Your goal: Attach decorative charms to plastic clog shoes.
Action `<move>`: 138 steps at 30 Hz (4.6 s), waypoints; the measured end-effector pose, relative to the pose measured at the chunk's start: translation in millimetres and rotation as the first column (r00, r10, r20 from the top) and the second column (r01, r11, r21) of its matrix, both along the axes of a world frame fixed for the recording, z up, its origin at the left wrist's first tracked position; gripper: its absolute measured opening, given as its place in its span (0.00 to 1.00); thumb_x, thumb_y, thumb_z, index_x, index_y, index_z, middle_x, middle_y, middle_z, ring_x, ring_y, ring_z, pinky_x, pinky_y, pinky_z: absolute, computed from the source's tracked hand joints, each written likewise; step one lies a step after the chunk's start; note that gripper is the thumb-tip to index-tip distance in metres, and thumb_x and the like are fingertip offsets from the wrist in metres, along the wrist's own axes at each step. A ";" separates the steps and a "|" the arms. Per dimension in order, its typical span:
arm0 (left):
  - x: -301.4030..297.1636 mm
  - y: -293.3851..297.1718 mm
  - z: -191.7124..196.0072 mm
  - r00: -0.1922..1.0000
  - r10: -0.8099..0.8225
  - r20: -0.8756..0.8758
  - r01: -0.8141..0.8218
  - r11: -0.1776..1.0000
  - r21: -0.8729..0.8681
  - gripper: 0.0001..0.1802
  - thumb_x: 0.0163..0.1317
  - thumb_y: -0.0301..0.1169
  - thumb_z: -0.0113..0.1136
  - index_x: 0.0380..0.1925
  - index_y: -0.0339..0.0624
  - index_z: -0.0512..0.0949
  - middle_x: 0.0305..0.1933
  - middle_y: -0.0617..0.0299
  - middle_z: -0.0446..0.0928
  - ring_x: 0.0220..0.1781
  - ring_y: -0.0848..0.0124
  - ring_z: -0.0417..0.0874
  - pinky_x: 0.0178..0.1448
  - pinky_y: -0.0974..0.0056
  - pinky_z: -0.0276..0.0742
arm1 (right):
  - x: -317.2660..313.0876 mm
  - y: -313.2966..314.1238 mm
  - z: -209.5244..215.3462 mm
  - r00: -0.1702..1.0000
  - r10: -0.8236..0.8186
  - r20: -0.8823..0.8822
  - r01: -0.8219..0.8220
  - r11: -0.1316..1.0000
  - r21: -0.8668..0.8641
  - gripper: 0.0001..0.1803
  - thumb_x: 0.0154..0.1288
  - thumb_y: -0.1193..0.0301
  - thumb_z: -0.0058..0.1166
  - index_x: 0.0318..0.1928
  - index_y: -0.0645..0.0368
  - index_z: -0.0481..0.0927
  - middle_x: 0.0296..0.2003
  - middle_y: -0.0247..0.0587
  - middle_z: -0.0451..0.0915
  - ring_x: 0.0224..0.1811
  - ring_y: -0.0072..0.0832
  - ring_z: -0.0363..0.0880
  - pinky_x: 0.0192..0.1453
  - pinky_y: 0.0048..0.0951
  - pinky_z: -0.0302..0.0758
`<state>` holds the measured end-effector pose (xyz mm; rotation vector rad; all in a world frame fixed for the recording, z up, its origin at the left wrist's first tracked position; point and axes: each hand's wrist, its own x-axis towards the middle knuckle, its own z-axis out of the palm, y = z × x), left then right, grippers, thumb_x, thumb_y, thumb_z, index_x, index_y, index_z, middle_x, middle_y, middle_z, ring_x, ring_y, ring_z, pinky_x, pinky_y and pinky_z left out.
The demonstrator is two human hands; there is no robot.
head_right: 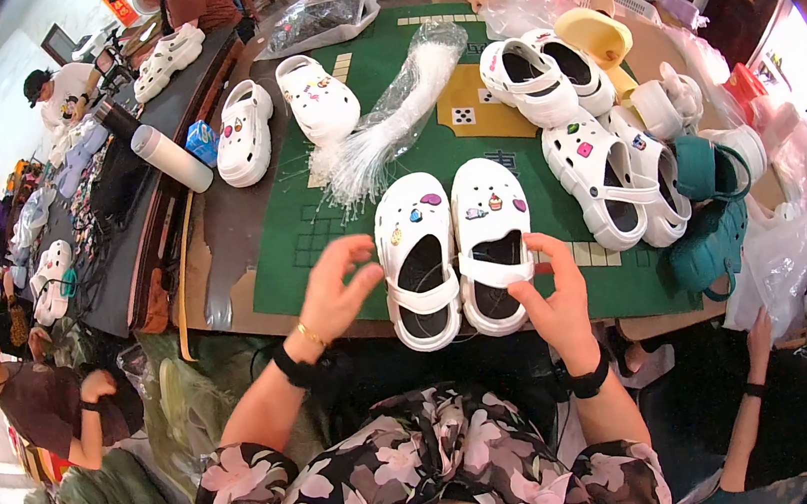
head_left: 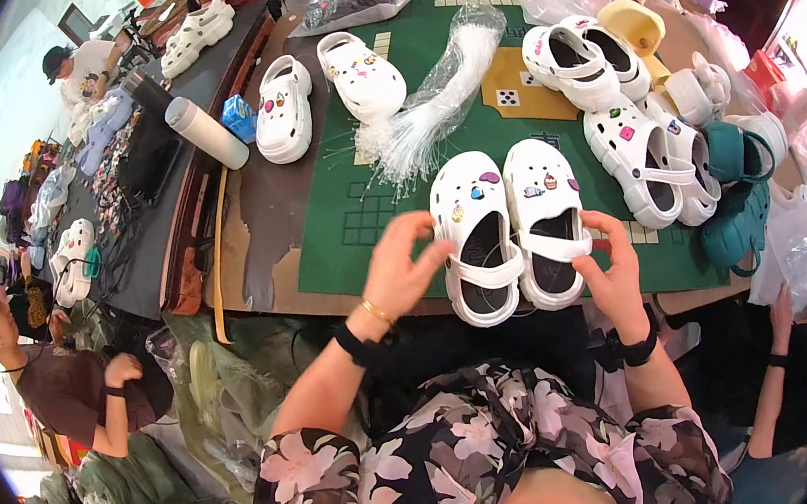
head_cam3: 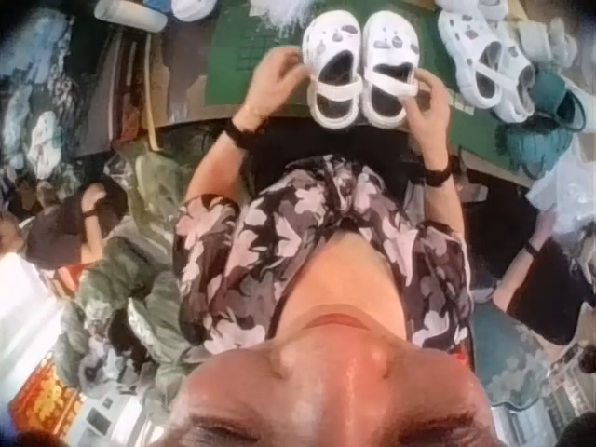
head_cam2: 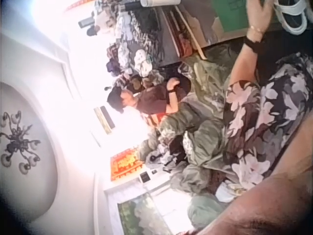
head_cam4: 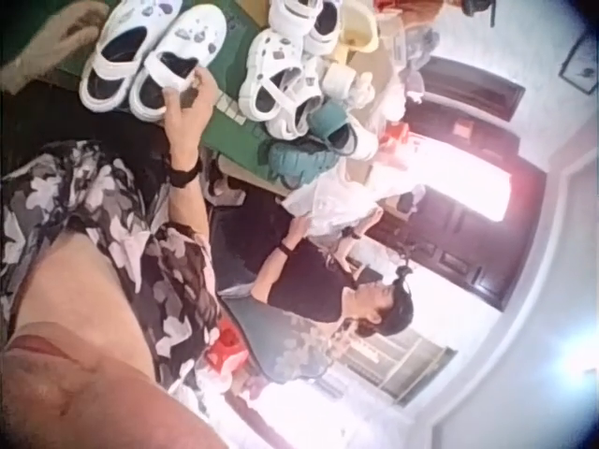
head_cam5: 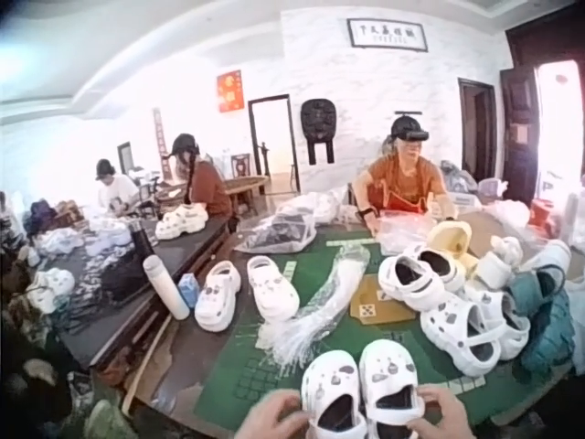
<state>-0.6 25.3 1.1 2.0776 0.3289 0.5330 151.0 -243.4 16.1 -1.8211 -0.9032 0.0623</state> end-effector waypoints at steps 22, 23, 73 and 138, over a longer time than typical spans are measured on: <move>-89.0 42.1 -21.3 0.497 0.034 -0.867 0.550 0.761 0.345 0.11 0.46 0.33 0.55 0.24 0.40 0.84 0.29 0.46 0.82 0.36 0.48 0.83 0.41 0.49 0.80 | 0.4 -20.1 5.4 0.980 -0.160 0.115 0.160 0.987 0.012 0.06 0.60 0.79 0.53 0.39 0.63 0.78 0.49 0.47 0.77 0.47 0.36 0.78 0.50 0.30 0.75; -104.4 31.9 -25.4 0.406 -0.160 -0.900 0.675 0.717 0.177 0.12 0.44 0.33 0.55 0.24 0.41 0.84 0.29 0.47 0.82 0.34 0.48 0.84 0.40 0.49 0.79 | -2.0 -16.5 9.8 0.964 -0.141 0.228 0.142 0.990 0.013 0.06 0.59 0.80 0.54 0.38 0.63 0.79 0.48 0.47 0.78 0.46 0.38 0.79 0.50 0.31 0.75; 5.5 -31.8 31.9 0.985 -0.175 -0.009 0.174 0.984 -0.032 0.11 0.59 0.31 0.63 0.42 0.45 0.85 0.57 0.54 0.76 0.60 0.58 0.73 0.62 0.58 0.70 | -65.1 39.6 10.8 0.625 0.192 -0.757 -0.350 0.936 -0.051 0.15 0.73 0.66 0.42 0.36 0.65 0.77 0.19 0.30 0.71 0.18 0.17 0.68 0.22 0.22 0.65; 105.1 -64.5 45.4 0.853 -0.478 -0.208 0.378 0.842 -0.384 0.12 0.59 0.32 0.65 0.38 0.33 0.84 0.30 0.60 0.84 0.32 0.78 0.81 0.38 0.71 0.76 | -39.2 -18.4 -2.3 0.888 0.163 0.430 -0.136 0.986 -0.092 0.16 0.48 0.83 0.59 0.41 0.61 0.82 0.43 0.45 0.79 0.42 0.41 0.80 0.45 0.37 0.79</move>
